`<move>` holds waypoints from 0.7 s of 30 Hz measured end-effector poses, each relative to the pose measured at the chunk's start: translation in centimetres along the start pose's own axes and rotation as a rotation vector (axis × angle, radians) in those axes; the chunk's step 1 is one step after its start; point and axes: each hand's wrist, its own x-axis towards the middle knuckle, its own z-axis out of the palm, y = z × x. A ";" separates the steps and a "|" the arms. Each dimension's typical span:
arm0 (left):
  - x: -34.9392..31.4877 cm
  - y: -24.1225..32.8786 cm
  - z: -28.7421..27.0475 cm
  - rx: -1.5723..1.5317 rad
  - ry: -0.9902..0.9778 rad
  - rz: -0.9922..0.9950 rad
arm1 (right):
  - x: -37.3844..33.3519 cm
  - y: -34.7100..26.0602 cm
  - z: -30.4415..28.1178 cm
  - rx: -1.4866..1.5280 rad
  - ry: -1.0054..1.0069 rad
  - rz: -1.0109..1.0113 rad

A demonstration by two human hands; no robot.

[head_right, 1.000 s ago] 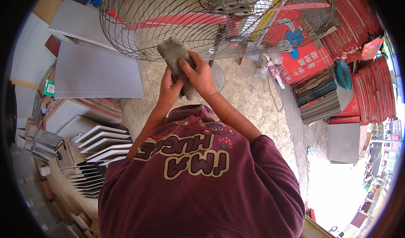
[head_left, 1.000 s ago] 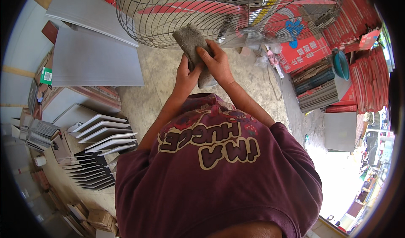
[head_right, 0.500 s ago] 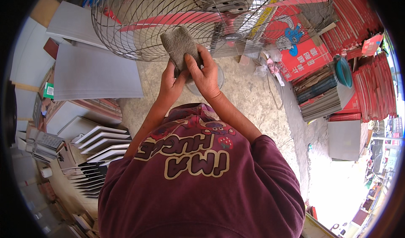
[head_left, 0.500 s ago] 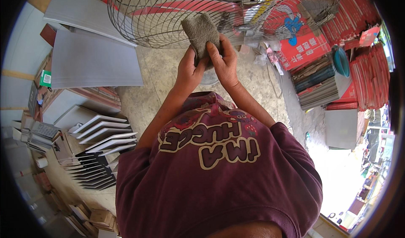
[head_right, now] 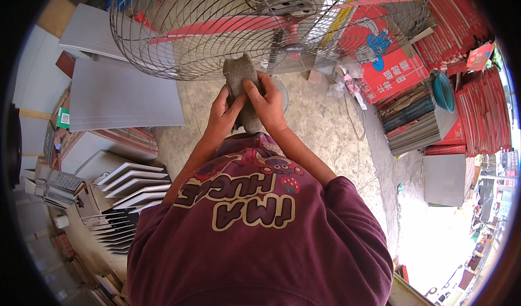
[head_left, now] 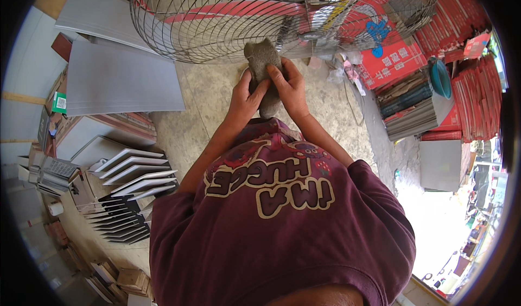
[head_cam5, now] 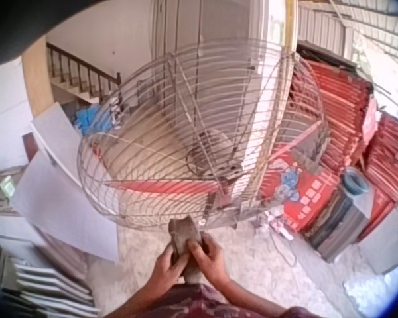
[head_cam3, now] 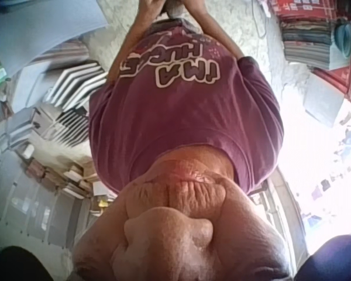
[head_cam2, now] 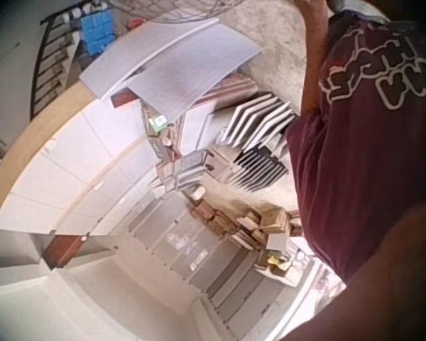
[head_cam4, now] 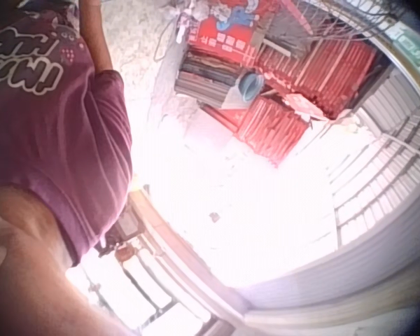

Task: The person wipes the exterior cage of a large standing industrial fan using a cloth, moving it across the wire mesh.

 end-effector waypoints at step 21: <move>1.5 -0.3 2.5 0.062 0.011 0.162 | 0.1 0.5 -2.7 0.029 0.043 0.092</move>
